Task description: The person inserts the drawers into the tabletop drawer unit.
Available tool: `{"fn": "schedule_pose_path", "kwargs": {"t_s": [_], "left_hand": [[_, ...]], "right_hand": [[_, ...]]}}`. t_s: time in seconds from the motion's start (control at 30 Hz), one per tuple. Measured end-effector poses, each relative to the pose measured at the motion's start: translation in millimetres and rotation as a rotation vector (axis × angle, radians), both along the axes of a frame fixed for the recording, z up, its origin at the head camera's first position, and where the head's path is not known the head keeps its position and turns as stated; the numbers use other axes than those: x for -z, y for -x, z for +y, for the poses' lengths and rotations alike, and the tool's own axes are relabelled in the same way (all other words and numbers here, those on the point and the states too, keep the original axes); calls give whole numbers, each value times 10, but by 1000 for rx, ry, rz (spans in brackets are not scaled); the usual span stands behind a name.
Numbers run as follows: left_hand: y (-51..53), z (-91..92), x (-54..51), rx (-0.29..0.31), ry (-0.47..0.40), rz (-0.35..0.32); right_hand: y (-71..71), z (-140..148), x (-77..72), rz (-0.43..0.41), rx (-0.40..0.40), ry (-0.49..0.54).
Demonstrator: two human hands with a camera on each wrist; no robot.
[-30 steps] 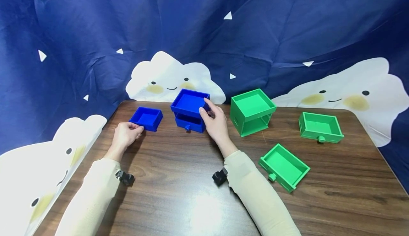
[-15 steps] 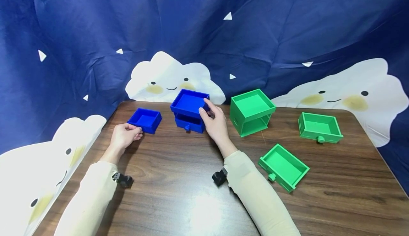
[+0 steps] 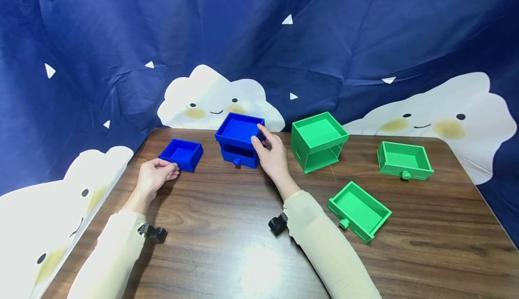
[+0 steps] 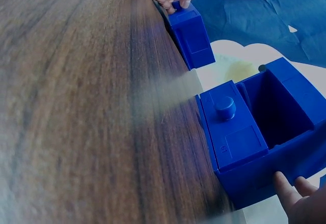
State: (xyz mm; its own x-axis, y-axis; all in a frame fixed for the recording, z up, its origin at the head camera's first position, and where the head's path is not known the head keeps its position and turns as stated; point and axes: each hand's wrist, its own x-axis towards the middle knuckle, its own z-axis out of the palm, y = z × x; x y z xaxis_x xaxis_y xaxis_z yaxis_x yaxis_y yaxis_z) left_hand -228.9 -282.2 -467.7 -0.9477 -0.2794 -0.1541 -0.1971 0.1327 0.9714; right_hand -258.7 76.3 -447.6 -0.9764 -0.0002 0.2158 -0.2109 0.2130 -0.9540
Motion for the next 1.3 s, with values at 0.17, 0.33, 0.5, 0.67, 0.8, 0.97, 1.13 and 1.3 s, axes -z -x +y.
{"fn": "schedule_pose_path", "kwargs": {"t_s": [0.17, 0.33, 0.5, 0.67, 0.8, 0.97, 1.13, 1.3], "left_hand": [[-48, -2, -26, -5, -15, 18], [-87, -3, -55, -3, -40, 50], [-145, 44, -80, 15, -59, 80], [-221, 129, -118, 40, -70, 112], [-274, 185, -144, 63, -78, 130], [-318, 243, -152, 75, -76, 141], [-348, 282, -130, 76, -85, 138], [-375, 322, -131, 78, -94, 143]], "right_hand": [[1, -5, -13, 0, -2, -1], [1, -2, -19, 2, -2, 2], [3, 2, -19, 2, -2, 1], [3, 2, -23, 0, -3, 1], [-5, 1, -32, -1, -4, -5], [-15, 0, -42, 0, -3, -11], [-20, -5, -36, -7, -3, -12], [-24, -7, -30, -12, -2, -10]]}}
